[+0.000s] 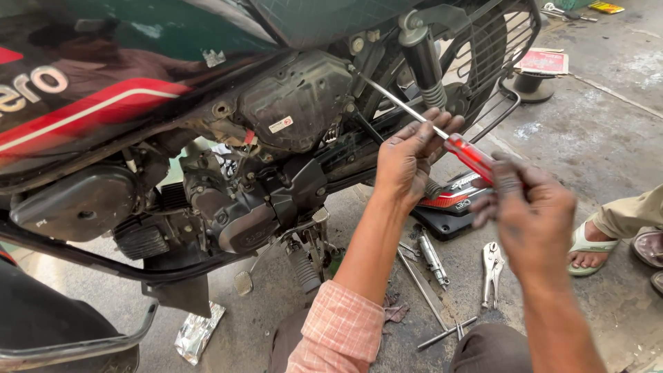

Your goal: Cleaning the air filter and its internal housing compartment on a motorcycle.

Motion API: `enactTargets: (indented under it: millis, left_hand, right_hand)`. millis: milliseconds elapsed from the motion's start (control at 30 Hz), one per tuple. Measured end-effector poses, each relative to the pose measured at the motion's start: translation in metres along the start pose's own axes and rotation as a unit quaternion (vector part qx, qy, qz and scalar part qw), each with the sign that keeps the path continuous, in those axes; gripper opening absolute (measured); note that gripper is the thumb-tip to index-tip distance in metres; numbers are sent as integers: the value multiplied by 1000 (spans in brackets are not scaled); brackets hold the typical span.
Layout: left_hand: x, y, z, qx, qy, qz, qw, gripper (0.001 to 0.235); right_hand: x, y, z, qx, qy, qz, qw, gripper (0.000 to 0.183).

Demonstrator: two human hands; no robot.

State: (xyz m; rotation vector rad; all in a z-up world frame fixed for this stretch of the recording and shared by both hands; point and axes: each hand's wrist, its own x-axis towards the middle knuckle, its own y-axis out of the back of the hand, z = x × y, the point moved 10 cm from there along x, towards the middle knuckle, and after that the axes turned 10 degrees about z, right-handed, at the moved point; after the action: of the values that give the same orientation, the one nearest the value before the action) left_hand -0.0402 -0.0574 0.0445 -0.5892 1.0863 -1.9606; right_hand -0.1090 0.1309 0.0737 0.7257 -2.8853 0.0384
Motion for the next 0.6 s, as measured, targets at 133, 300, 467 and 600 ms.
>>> enactTargets:
  millis: [133, 300, 467, 600]
  left_hand:
    - [13, 13, -16, 35, -8, 5, 999, 27]
    - [25, 22, -19, 13, -10, 21, 1000, 29]
    - [10, 4, -7, -17, -3, -24, 1000, 37]
    - [44, 42, -27, 31, -56, 34, 997, 40]
  right_hand:
    - [-29, -2, -48, -108, 412, 30, 904, 22]
    - [-14, -4, -38, 85, 75, -30, 993, 34]
    - [-1, -1, -14, 4, 167, -11, 986, 28]
    - [-42, -11, -72, -94, 440, -19, 893, 25]
